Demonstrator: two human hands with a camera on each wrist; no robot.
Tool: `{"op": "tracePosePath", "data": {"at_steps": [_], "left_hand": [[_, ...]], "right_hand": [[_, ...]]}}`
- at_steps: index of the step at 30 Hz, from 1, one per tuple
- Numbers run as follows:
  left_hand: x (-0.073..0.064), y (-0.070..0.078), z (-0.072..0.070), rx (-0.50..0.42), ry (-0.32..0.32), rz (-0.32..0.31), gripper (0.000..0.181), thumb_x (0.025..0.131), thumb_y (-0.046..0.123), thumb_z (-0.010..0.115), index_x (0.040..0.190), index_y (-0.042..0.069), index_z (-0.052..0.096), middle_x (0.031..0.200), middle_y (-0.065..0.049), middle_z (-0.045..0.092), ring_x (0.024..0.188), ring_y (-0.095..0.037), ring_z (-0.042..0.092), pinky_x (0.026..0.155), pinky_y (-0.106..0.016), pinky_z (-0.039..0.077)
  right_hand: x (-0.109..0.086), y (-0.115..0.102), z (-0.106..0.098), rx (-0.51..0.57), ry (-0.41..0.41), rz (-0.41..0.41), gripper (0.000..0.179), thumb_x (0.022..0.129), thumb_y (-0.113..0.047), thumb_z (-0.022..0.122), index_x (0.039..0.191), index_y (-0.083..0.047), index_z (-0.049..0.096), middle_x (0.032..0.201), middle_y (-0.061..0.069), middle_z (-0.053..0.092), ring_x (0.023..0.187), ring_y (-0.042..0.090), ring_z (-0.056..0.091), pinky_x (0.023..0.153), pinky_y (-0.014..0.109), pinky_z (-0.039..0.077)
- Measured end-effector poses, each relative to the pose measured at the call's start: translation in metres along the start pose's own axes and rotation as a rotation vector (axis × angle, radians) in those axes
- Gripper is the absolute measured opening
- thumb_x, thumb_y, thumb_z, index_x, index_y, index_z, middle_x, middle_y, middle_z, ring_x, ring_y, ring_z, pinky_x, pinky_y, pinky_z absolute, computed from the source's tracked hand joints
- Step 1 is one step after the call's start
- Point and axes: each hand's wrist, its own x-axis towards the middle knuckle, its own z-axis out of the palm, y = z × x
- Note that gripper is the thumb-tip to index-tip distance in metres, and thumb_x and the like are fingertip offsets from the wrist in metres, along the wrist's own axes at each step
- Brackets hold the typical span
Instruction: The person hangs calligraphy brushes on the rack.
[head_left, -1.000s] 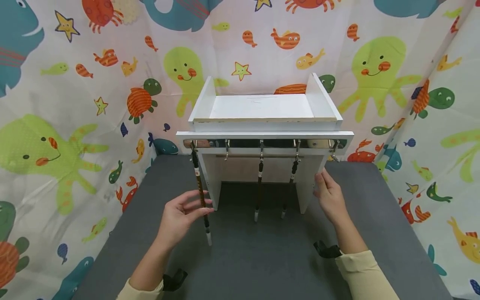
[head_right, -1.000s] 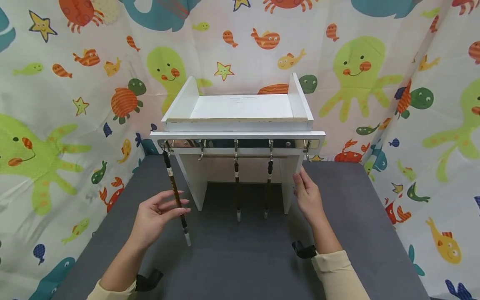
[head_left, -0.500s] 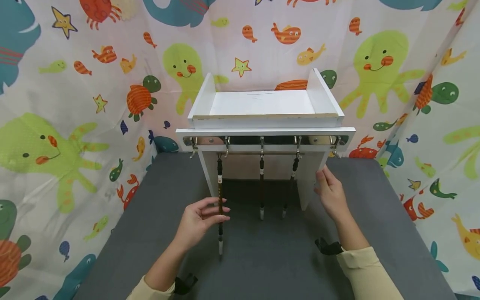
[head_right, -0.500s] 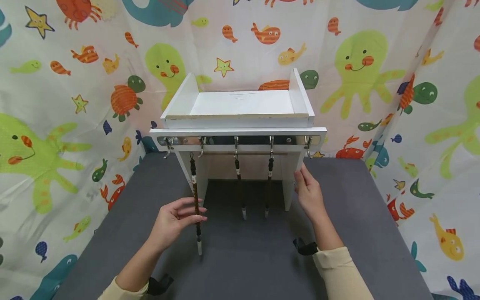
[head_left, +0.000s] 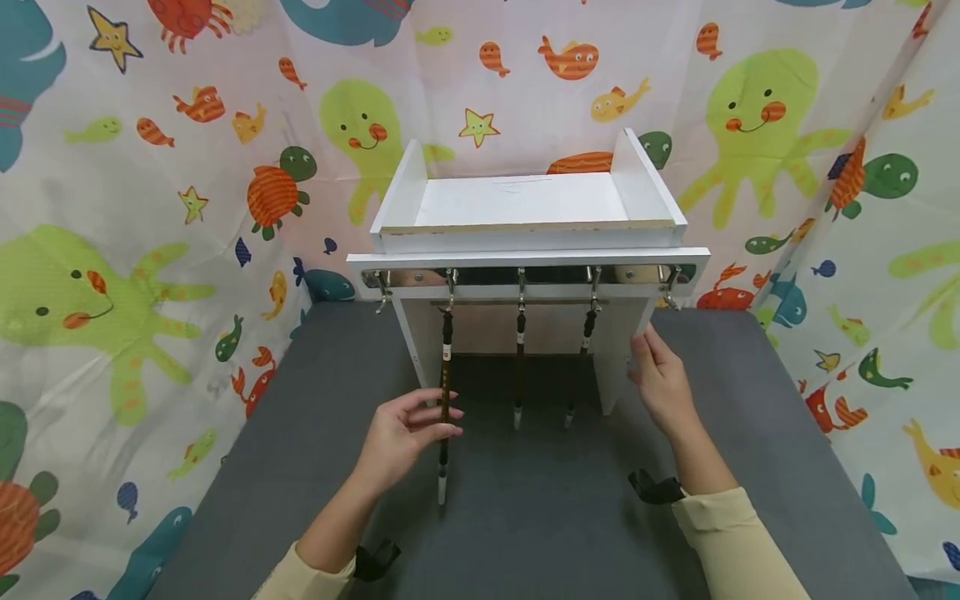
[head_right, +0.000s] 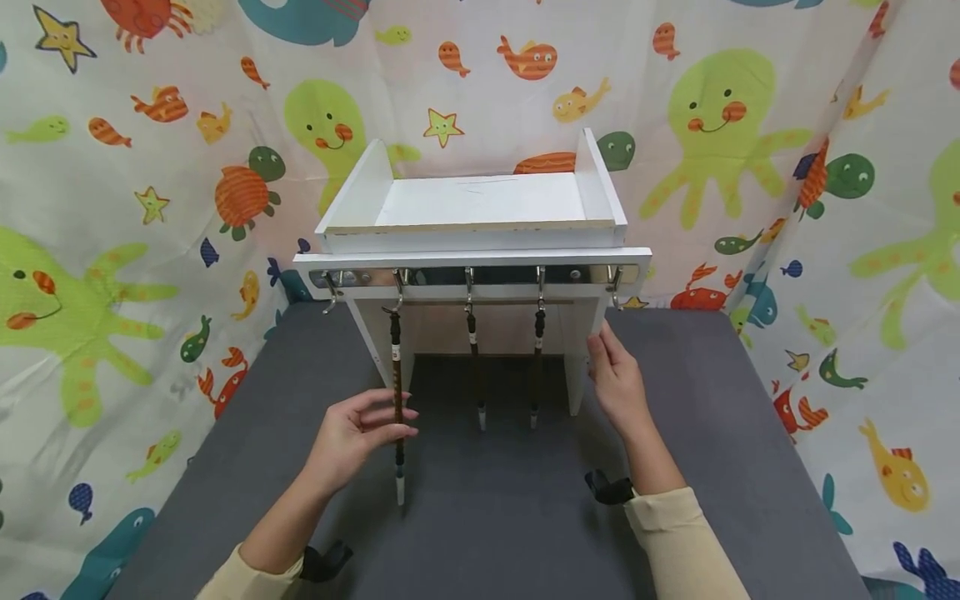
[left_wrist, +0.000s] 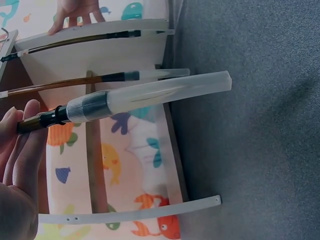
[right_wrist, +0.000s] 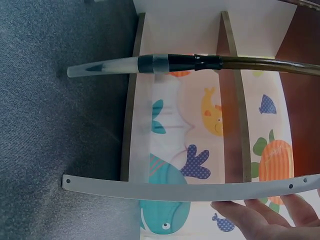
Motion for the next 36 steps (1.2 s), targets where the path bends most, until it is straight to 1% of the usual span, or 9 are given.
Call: {"op": "tracePosePath", "data": {"at_steps": [5, 7, 11, 16, 21, 26, 29, 33, 36], "left_hand": [[-0.0003, 0.0019, -0.0007, 0.012, -0.007, -0.008, 0.044, 0.087, 0.0, 0.076, 0.13, 0.0, 0.064, 0.125, -0.017, 0.07, 0.093, -0.028, 0.076, 0.078, -0.035, 0.062], [0.0004, 0.0021, -0.0008, 0.018, -0.011, -0.008, 0.044, 0.087, 0.001, 0.076, 0.129, 0.001, 0.065, 0.123, -0.017, 0.071, 0.093, -0.028, 0.076, 0.078, -0.034, 0.062], [0.0011, 0.0017, -0.0009, 0.021, -0.012, -0.026, 0.043, 0.087, 0.001, 0.076, 0.129, 0.002, 0.066, 0.12, -0.016, 0.072, 0.093, -0.029, 0.076, 0.079, -0.034, 0.062], [0.0011, 0.0028, -0.0011, 0.012, -0.01, -0.053, 0.044, 0.087, 0.0, 0.076, 0.129, 0.002, 0.065, 0.12, -0.016, 0.073, 0.09, -0.024, 0.076, 0.08, -0.035, 0.062], [0.0017, 0.0051, -0.0012, 0.015, 0.001, -0.067, 0.044, 0.086, 0.001, 0.077, 0.129, 0.003, 0.066, 0.116, -0.016, 0.074, 0.089, -0.022, 0.077, 0.079, -0.034, 0.062], [-0.0004, 0.0048, -0.0002, 0.003, 0.016, -0.083, 0.046, 0.086, 0.0, 0.077, 0.129, 0.0, 0.065, 0.113, -0.017, 0.075, 0.088, -0.022, 0.077, 0.079, -0.034, 0.062], [-0.0025, 0.0019, 0.0008, 0.004, -0.007, -0.051, 0.044, 0.087, -0.001, 0.076, 0.13, -0.002, 0.064, 0.116, -0.017, 0.074, 0.089, -0.023, 0.077, 0.081, -0.034, 0.062], [-0.0035, -0.0024, 0.0016, 0.011, -0.084, 0.031, 0.036, 0.093, 0.002, 0.07, 0.128, 0.003, 0.065, 0.117, -0.018, 0.073, 0.093, -0.025, 0.076, 0.086, -0.035, 0.06], [-0.0029, -0.0042, 0.0009, 0.0, -0.137, 0.072, 0.032, 0.097, 0.004, 0.066, 0.128, 0.008, 0.065, 0.115, -0.021, 0.073, 0.097, -0.027, 0.075, 0.089, -0.035, 0.059]], "right_hand": [[0.002, -0.0025, -0.0004, 0.007, 0.0, -0.006, 0.062, 0.107, -0.049, 0.04, 0.162, -0.028, 0.021, 0.165, 0.011, 0.027, 0.147, 0.041, 0.034, 0.099, 0.063, 0.044], [0.0025, -0.0028, -0.0015, 0.004, 0.002, -0.008, 0.062, 0.107, -0.049, 0.039, 0.162, -0.028, 0.021, 0.165, 0.012, 0.028, 0.147, 0.041, 0.034, 0.1, 0.062, 0.044], [0.0021, -0.0026, -0.0021, -0.006, 0.003, -0.005, 0.061, 0.107, -0.05, 0.039, 0.162, -0.03, 0.021, 0.165, 0.011, 0.029, 0.147, 0.04, 0.034, 0.1, 0.062, 0.044], [0.0019, -0.0011, -0.0004, -0.017, 0.014, -0.003, 0.061, 0.106, -0.052, 0.039, 0.161, -0.033, 0.021, 0.165, 0.01, 0.029, 0.146, 0.041, 0.036, 0.099, 0.063, 0.045], [0.0022, -0.0003, 0.001, -0.012, 0.024, -0.012, 0.061, 0.106, -0.052, 0.039, 0.161, -0.033, 0.022, 0.164, 0.012, 0.03, 0.145, 0.042, 0.036, 0.099, 0.066, 0.044], [0.0025, -0.0005, 0.002, -0.008, 0.022, -0.007, 0.06, 0.106, -0.05, 0.04, 0.161, -0.032, 0.023, 0.165, 0.011, 0.03, 0.145, 0.042, 0.036, 0.099, 0.065, 0.044], [0.0022, -0.001, 0.0021, -0.004, 0.02, -0.005, 0.06, 0.107, -0.049, 0.039, 0.162, -0.03, 0.022, 0.165, 0.012, 0.029, 0.145, 0.042, 0.036, 0.099, 0.065, 0.043], [0.0016, -0.0006, 0.0023, -0.001, 0.018, -0.004, 0.061, 0.107, -0.05, 0.039, 0.162, -0.03, 0.022, 0.165, 0.011, 0.028, 0.146, 0.042, 0.035, 0.1, 0.065, 0.043], [0.0014, 0.0007, 0.0032, -0.002, 0.021, -0.006, 0.061, 0.106, -0.051, 0.039, 0.161, -0.031, 0.023, 0.164, 0.011, 0.029, 0.145, 0.042, 0.037, 0.099, 0.064, 0.044]]}}
